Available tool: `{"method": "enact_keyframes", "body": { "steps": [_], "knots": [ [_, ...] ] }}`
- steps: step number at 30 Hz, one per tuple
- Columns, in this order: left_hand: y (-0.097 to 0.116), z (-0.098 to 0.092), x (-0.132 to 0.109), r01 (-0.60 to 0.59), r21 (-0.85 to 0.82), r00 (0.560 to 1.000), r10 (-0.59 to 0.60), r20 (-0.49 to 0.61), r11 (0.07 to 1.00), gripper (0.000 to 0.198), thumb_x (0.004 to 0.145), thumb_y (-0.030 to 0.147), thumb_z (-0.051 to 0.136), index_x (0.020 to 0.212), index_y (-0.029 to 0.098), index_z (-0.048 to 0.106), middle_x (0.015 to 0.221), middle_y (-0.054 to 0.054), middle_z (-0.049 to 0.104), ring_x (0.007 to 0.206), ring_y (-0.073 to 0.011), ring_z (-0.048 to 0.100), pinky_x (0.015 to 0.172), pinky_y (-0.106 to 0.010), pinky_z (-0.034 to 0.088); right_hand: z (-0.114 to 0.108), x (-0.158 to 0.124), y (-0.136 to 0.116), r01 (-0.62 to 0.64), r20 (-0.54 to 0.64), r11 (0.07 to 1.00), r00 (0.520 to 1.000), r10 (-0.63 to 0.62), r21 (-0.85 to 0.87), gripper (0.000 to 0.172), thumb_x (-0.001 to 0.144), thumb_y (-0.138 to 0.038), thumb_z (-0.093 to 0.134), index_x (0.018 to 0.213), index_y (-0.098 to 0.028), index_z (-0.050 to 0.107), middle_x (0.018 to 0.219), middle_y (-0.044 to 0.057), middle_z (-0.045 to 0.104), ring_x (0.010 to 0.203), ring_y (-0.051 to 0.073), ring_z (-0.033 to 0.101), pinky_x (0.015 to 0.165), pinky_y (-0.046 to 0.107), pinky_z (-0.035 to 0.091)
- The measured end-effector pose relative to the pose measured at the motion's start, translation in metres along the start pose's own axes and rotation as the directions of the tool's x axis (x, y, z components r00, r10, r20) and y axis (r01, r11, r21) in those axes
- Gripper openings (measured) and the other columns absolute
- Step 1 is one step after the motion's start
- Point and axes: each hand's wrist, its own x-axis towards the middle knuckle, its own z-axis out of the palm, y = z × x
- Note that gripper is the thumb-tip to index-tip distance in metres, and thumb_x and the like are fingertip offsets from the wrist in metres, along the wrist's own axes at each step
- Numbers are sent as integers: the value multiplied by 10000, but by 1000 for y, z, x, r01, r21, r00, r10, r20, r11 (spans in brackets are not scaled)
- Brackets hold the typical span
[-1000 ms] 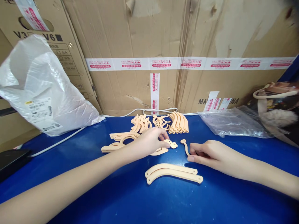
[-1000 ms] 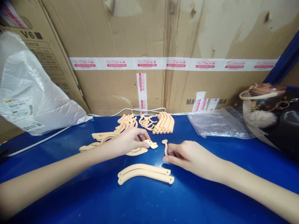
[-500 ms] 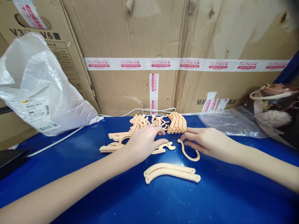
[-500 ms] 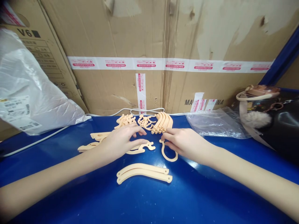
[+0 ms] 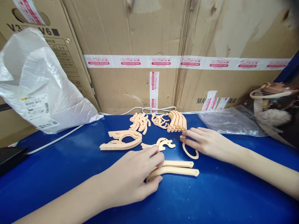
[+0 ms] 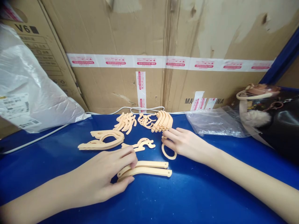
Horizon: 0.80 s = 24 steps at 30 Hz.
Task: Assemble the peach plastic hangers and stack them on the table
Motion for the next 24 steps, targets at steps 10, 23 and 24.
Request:
{"method": "enact_keyframes", "body": {
  "steps": [10,23,24],
  "knots": [
    [-1,10,2,-41,-124,999,37,-34,991,76,867,136,496,878,211,490,980,3,487,752,-134,509,673,-261,404,-8,12,-17,-383,259,176,836,483,907,147,904,-328,571,896,-194,629,935,35,641,860,178,611,780,325,480],
    [2,4,5,39,-572,989,-115,-97,819,31,897,238,548,888,210,560,843,22,553,788,-143,505,722,-257,389,-7,19,-17,-366,511,-381,753,416,849,206,772,-325,720,865,-175,616,806,26,699,747,149,626,684,279,463],
    [0,1,6,65,-686,984,-161,-78,725,54,886,267,574,893,214,571,814,31,553,763,-136,505,697,-246,388,-9,21,-17,-364,518,-395,747,417,843,209,769,-322,722,865,-176,609,803,25,696,744,147,623,677,274,463]
  ]
}}
